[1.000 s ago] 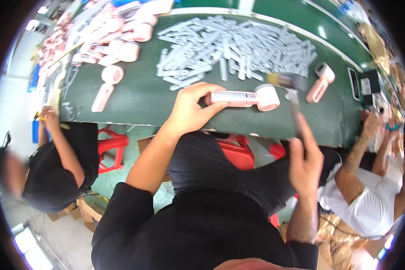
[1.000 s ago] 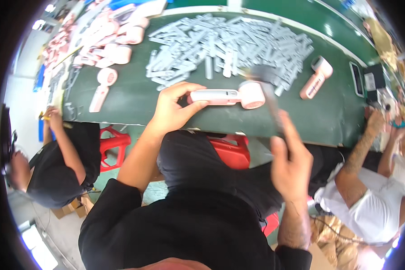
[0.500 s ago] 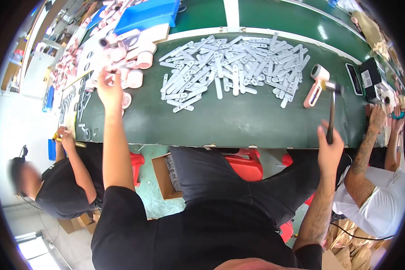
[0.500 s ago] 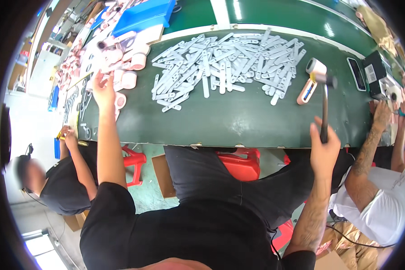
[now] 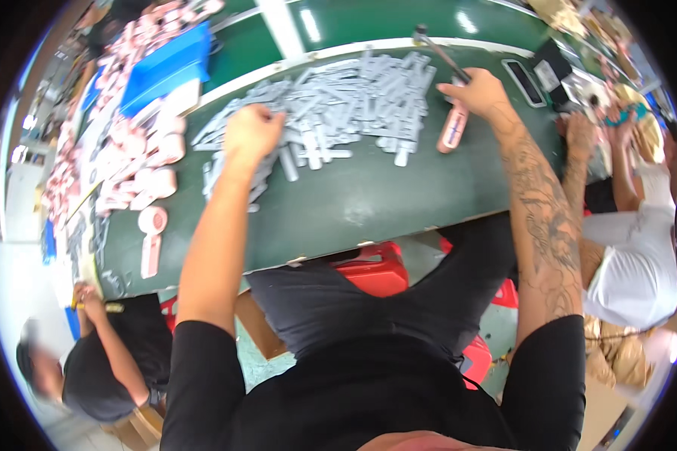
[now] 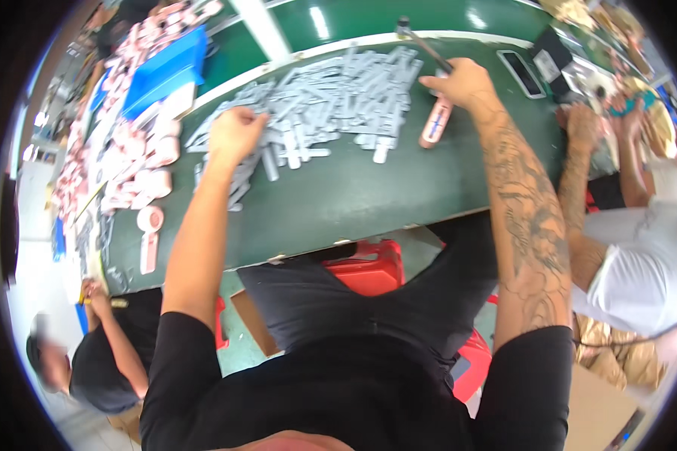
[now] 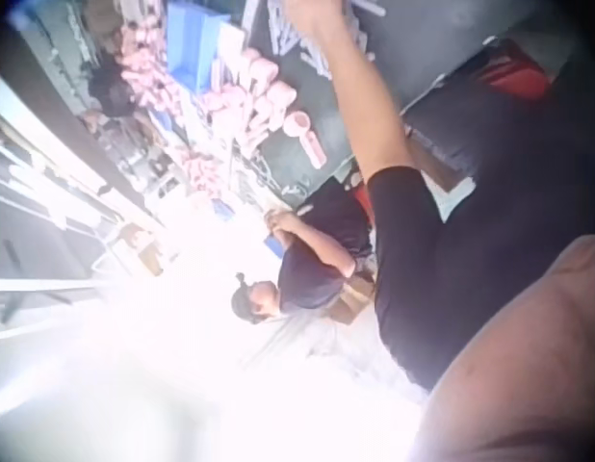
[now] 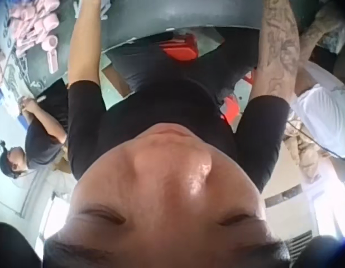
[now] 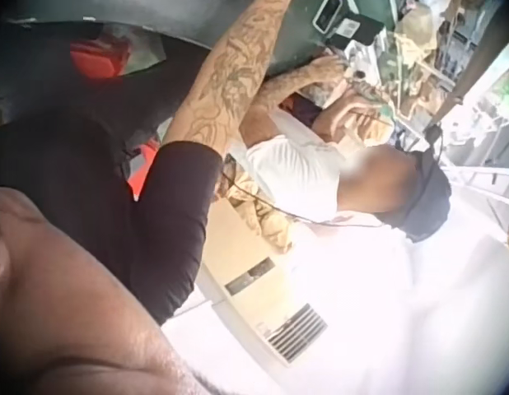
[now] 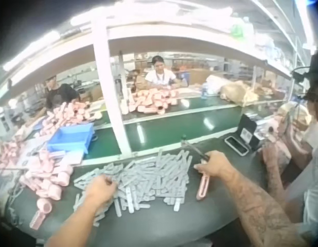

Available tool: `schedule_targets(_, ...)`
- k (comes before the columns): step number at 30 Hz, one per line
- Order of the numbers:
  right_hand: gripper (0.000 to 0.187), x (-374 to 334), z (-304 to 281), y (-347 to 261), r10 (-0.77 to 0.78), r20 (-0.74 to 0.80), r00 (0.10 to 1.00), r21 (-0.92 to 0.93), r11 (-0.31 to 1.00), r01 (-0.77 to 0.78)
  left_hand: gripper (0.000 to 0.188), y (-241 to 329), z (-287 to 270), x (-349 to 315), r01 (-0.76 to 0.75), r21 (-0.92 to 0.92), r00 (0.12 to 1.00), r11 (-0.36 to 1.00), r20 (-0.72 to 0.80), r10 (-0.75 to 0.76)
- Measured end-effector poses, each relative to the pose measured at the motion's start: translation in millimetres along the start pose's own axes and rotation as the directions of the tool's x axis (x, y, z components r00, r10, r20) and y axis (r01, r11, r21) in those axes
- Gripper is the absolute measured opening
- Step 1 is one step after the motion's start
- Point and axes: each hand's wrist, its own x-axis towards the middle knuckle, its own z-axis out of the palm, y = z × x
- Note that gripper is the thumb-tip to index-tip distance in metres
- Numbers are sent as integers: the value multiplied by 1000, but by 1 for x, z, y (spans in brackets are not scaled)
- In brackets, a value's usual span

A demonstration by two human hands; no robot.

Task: Assembling plastic fan-like components by inserting metal strips and securing them with a hammer on a production line.

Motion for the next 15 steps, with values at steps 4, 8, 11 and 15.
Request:
schedule_targets(4, 63, -26, -11, 6, 63, -24, 998, -9, 998, -63, 31, -10, -3, -3, -173, -63, 952, 983, -267, 151)
schedule_targets(8, 58, -53, -24, 31, 102, 21, 995, 84, 991, -104, 27, 3, -9, -17, -227, -294, 934, 928, -336, 122)
schedule_targets(11, 63, -101, -19, 19, 162, -29, 986, 191, 969, -154, 16, 7, -21, -41, -257, -604, 944, 754, -324, 62)
schedule_targets(15, 65, -176, 14, -7, 150, -138, 979, 279, 954, -107, 13, 60, -22, -126, -362, -525, 932, 770, -186, 311)
